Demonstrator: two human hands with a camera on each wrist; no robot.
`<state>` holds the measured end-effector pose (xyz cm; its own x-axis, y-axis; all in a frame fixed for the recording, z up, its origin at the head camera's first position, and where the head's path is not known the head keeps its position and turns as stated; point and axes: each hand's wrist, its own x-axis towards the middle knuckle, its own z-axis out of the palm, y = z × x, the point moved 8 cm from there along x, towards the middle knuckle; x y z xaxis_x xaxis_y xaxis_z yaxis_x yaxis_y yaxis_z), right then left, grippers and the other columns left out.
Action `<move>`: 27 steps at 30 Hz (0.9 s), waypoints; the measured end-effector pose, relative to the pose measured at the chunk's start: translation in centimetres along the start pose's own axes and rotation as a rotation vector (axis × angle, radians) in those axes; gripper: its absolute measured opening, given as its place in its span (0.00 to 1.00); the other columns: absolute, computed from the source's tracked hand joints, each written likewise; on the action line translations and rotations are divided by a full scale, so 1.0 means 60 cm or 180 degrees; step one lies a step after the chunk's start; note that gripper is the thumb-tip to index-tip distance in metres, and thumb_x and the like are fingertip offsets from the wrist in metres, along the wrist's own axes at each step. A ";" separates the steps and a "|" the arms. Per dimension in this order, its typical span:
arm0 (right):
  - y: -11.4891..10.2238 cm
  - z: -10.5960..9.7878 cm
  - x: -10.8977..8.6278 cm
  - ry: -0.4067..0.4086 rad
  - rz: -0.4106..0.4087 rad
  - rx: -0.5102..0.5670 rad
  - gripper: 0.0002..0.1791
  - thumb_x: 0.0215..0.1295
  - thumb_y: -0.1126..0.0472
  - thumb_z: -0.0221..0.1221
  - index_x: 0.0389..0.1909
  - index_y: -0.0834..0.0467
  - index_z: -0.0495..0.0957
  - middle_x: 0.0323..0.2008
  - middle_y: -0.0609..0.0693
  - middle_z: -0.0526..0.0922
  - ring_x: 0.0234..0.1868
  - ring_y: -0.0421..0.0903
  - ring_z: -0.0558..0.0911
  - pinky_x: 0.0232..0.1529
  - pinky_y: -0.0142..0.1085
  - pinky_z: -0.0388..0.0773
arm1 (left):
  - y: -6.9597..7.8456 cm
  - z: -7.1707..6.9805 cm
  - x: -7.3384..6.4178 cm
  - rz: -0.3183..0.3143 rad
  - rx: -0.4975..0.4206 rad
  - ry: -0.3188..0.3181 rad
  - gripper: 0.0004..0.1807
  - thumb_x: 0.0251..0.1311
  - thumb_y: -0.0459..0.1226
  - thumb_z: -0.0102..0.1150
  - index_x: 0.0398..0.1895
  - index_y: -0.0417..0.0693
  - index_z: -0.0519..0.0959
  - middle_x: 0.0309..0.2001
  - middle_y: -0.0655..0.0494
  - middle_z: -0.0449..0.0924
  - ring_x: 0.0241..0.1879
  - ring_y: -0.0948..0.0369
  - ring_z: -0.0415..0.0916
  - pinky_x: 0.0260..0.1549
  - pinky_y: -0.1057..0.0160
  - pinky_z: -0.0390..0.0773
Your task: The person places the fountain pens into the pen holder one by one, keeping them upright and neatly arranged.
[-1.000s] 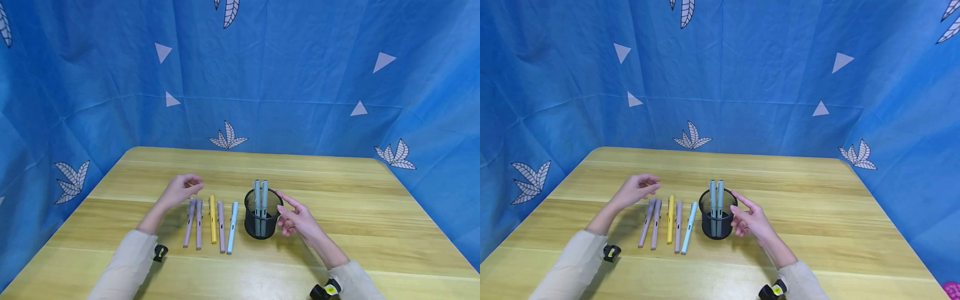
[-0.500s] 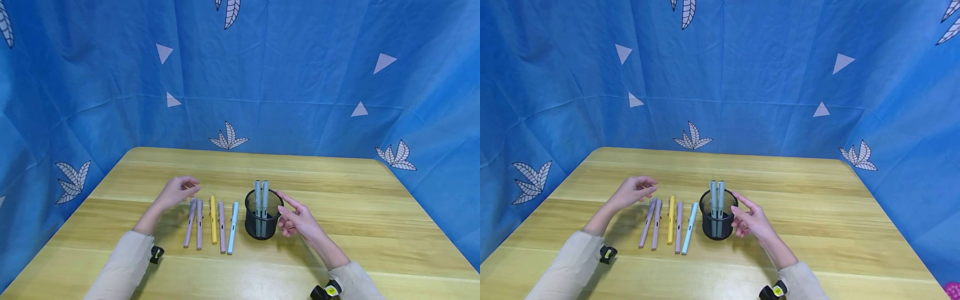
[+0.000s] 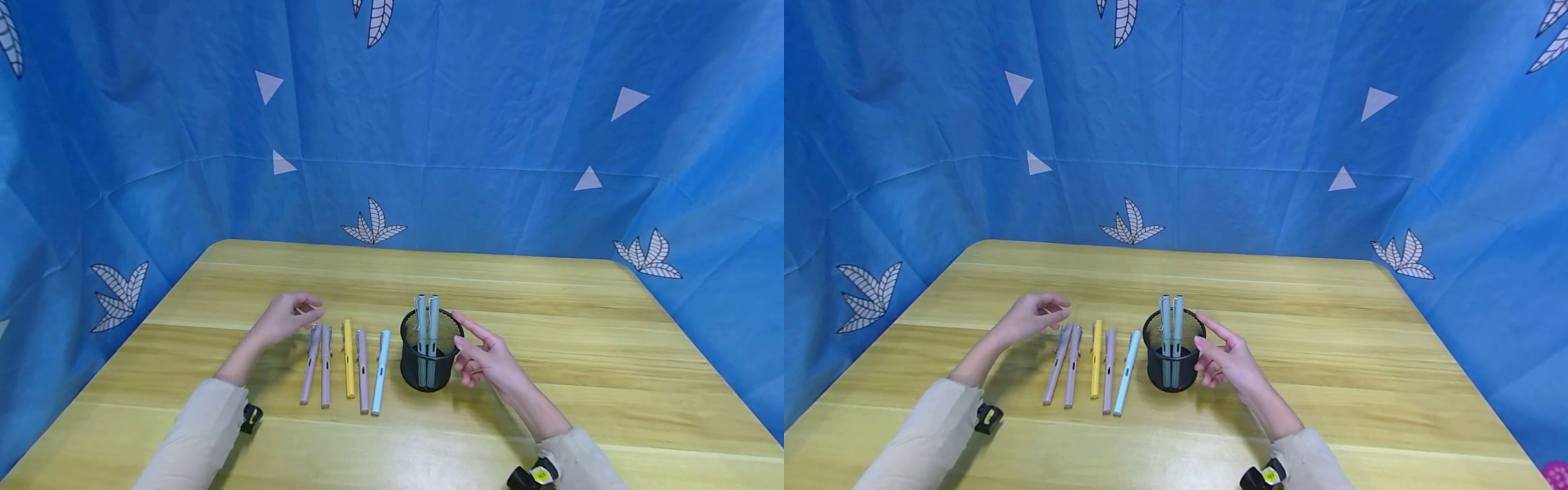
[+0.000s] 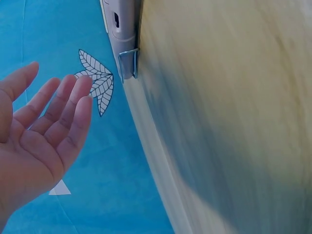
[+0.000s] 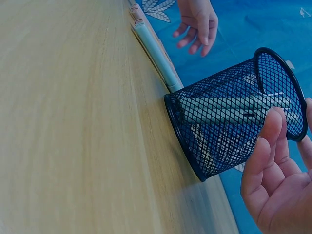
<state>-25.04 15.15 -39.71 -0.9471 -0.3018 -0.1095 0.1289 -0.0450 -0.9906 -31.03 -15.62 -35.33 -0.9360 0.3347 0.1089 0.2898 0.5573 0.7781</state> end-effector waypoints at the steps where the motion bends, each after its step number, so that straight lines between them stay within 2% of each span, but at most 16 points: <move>1: 0.000 0.000 0.000 0.0003 0.0002 0.0001 0.34 0.63 0.54 0.53 0.68 0.50 0.51 0.17 0.51 0.77 0.13 0.41 0.74 0.15 0.30 0.72 | -0.001 0.000 0.000 -0.0002 0.0012 -0.0005 0.18 0.59 0.35 0.54 0.46 0.27 0.72 0.33 0.42 0.77 0.29 0.48 0.75 0.29 0.54 0.78; 6: 0.000 -0.001 0.000 0.0010 0.0002 -0.0009 0.34 0.63 0.54 0.53 0.68 0.50 0.51 0.17 0.51 0.77 0.13 0.41 0.74 0.16 0.30 0.72 | -0.007 0.003 -0.002 -0.0058 0.0026 -0.0090 0.18 0.58 0.33 0.54 0.46 0.26 0.71 0.33 0.41 0.76 0.29 0.49 0.75 0.29 0.55 0.78; 12: -0.001 0.000 -0.001 0.0005 -0.0001 0.0005 0.34 0.63 0.54 0.54 0.68 0.50 0.51 0.17 0.51 0.77 0.13 0.41 0.74 0.16 0.30 0.73 | -0.015 0.007 -0.004 -0.0159 0.0178 -0.0214 0.18 0.57 0.32 0.53 0.47 0.25 0.70 0.30 0.42 0.77 0.26 0.52 0.75 0.25 0.57 0.77; 21: -0.001 -0.001 -0.001 0.0003 -0.0002 0.0024 0.33 0.63 0.54 0.53 0.68 0.50 0.51 0.17 0.51 0.77 0.13 0.41 0.74 0.15 0.30 0.73 | -0.029 0.018 -0.012 -0.0580 0.0204 -0.0489 0.20 0.58 0.34 0.54 0.49 0.27 0.69 0.30 0.45 0.76 0.21 0.55 0.73 0.22 0.59 0.75; 27: -0.001 0.000 0.000 -0.0001 -0.0008 0.0006 0.33 0.63 0.54 0.53 0.68 0.50 0.52 0.17 0.51 0.77 0.13 0.41 0.74 0.16 0.29 0.72 | -0.036 0.025 -0.018 -0.0820 0.0104 -0.0652 0.22 0.58 0.33 0.54 0.53 0.28 0.67 0.29 0.46 0.75 0.17 0.59 0.71 0.12 0.71 0.65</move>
<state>-25.03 15.19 -39.65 -0.9473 -0.3019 -0.1069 0.1270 -0.0477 -0.9908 -30.35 -16.04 -38.05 -0.9207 0.3237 -0.2181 0.0583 0.6665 0.7432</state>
